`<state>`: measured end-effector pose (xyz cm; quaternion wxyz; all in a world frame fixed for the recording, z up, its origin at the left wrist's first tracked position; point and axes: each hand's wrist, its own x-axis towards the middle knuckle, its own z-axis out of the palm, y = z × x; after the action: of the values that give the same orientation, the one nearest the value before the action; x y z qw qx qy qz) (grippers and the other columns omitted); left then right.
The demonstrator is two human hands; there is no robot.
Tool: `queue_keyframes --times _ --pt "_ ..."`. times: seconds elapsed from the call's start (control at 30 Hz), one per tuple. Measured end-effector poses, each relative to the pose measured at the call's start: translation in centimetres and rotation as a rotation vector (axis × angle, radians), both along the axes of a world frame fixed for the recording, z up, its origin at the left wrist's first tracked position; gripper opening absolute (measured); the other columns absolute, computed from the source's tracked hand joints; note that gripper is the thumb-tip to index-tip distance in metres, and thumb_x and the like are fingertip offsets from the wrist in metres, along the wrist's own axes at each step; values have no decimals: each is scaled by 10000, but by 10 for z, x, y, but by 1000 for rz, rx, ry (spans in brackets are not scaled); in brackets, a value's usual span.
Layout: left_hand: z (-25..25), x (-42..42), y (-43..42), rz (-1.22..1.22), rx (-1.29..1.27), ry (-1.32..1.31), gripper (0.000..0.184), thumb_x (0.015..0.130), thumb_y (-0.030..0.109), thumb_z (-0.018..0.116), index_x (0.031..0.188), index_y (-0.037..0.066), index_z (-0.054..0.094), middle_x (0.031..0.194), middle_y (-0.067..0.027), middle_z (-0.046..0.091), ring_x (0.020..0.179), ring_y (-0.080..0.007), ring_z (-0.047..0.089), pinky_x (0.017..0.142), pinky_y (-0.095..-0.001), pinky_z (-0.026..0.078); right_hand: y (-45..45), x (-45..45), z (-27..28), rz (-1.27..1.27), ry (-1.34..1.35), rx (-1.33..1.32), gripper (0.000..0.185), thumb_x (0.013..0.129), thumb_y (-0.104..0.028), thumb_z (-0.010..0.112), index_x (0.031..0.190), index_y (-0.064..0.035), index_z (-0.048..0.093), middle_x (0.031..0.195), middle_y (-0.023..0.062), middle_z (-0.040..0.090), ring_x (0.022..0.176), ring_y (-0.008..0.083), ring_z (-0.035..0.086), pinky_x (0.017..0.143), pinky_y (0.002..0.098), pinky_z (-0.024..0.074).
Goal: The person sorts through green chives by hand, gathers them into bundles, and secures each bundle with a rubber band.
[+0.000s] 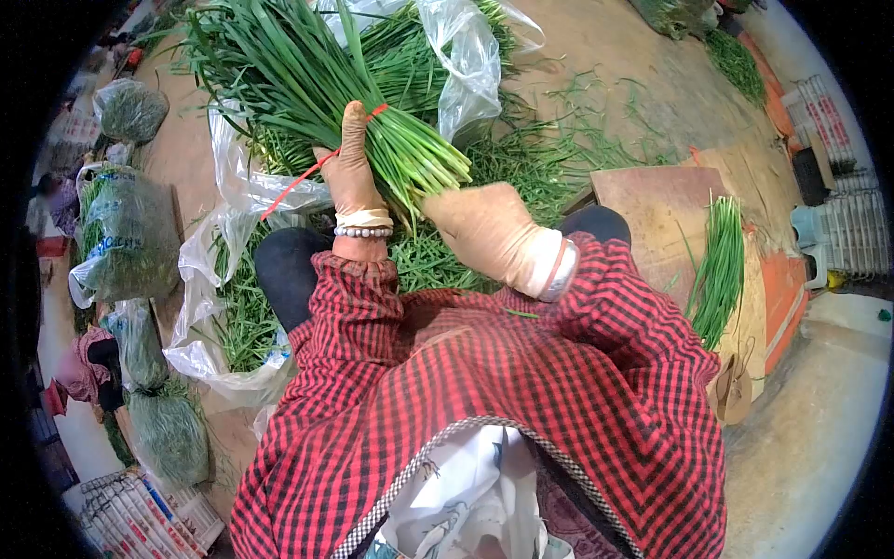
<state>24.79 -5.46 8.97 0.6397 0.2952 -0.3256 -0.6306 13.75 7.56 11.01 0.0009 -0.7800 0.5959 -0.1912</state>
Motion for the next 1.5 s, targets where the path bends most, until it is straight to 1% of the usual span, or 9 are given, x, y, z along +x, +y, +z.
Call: queue_keyframes --times 0.07,0.2,0.47,0.6,0.9,0.97,1.2,1.27,1.5 --pt "-1 1 -1 11 25 -1 681 805 150 790 1357 42 406 1242 -72 553 1036 -171 568 906 -312 483 11 -4 7 51 46 507 122 854 -203 644 837 -82 643 688 108 622 661 292 644 589 394 504" --pt "-14 0 -6 53 -85 0 697 801 164 795 1360 38 398 1243 -68 545 1047 -171 559 926 -312 470 8 0 25 -145 -421 464 419 871 -480 605 742 -88 679 663 134 637 699 325 657 642 426 511" --pt "-18 5 -5 -57 52 198 581 822 258 776 1276 57 474 1174 -61 573 991 -165 583 844 -320 522 -2 16 -4 -207 -447 181 162 810 -203 663 751 -53 652 590 139 561 540 299 596 505 349 463" --pt "-22 11 -10 -164 67 190 630 852 546 649 1252 74 529 1136 -63 626 963 -216 628 855 -395 538 -1 15 1 -133 -505 177 136 802 -171 652 755 -43 646 581 133 553 490 285 563 491 334 452" --pt "-8 52 -31 -190 11 407 911 805 773 470 1374 61 431 1309 -164 538 1144 -319 535 1010 -494 430 62 -5 0 -14 -330 566 173 810 -287 624 745 -129 652 683 126 637 618 336 629 577 424 511" --pt "-1 56 -28 -121 -1 398 854 809 743 508 1359 92 460 1305 -143 545 1140 -307 537 1006 -496 432 66 -20 1 -150 -557 461 167 859 -221 677 874 -55 690 678 110 653 587 186 637 554 304 492" --pt "11 45 -14 -33 20 475 771 797 670 616 1333 128 497 1311 -44 533 1165 -271 504 1035 -465 408 16 19 4 31 -552 234 322 924 -289 643 985 27 646 671 78 645 578 121 596 550 249 478" --pt "13 47 -14 -10 17 472 789 802 694 586 1342 127 490 1335 -49 520 1178 -275 498 1048 -469 394 8 35 3 -125 -1378 889 320 959 -313 585 1038 -7 630 689 84 644 570 101 577 550 244 478" --pt "-20 62 -41 -139 -174 657 897 782 686 594 1423 88 403 1435 -175 427 1260 -405 445 1100 -580 315 29 21 11 -17 -1285 1019 298 996 -284 511 965 -18 641 619 33 595 496 72 527 463 206 415"
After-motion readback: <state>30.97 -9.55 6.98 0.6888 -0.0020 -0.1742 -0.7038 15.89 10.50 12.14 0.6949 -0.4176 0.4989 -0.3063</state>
